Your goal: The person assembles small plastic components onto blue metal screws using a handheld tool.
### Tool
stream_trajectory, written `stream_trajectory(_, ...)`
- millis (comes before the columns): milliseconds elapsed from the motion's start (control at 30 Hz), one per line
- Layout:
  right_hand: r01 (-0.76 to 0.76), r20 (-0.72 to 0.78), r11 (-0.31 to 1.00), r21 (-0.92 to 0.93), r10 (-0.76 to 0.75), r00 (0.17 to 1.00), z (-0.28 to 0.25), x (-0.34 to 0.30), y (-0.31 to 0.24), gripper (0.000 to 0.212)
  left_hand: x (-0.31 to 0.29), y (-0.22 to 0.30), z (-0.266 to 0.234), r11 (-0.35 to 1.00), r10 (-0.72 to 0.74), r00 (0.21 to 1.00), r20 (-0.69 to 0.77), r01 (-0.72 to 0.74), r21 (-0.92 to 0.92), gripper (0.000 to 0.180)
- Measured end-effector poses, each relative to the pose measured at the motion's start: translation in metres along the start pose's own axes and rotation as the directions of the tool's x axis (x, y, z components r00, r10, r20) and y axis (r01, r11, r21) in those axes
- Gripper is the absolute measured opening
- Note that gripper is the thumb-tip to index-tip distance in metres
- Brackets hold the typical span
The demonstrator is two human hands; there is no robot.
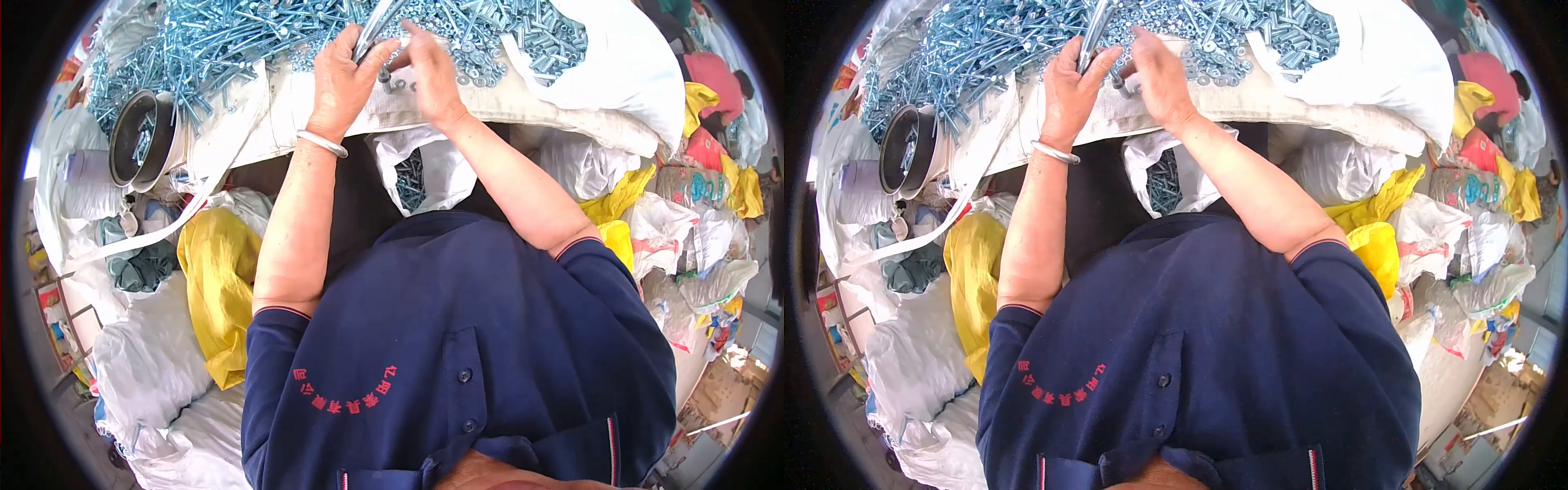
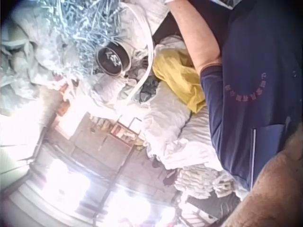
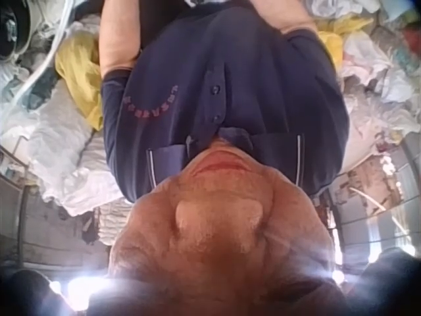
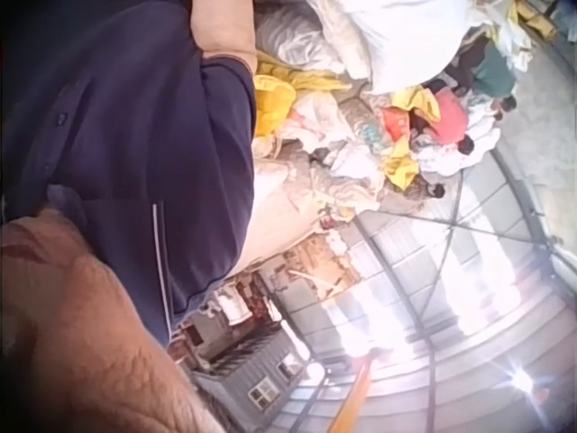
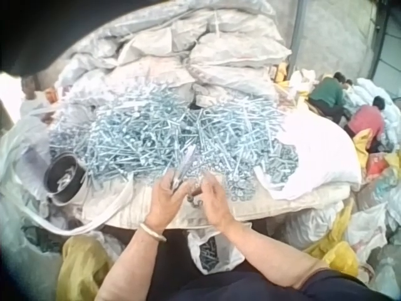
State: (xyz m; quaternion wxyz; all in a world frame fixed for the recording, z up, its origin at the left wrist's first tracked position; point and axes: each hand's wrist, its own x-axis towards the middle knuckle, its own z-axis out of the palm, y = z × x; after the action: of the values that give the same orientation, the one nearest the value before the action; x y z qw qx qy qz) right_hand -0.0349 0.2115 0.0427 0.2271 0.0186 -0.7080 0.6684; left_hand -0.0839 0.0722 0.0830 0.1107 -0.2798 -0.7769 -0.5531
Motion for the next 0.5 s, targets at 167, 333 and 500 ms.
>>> stream_trajectory(167,0.047,-0.006,0.997,-0.054,-0.047,0.999,-0.003,0.004,0.009,0.058,0.002,0.002,-0.003,0.994,-0.035,0.999,0.012,0.036,-0.103,0.029)
stream_trajectory(333,-0.005,-0.050,0.999,-0.044,0.003,0.999,-0.021,0.012,0.006,0.049,0.004,0.014,0.006,0.981,-0.003,1.000,0.022,0.007,-0.196,0.024)
stream_trajectory(500,-0.019,0.311,0.942,-0.336,0.130,0.941,-0.009,-0.003,-0.012,0.031,0.001,-0.003,0.001,0.989,-0.040,0.999,-0.016,0.038,-0.143,0.031)
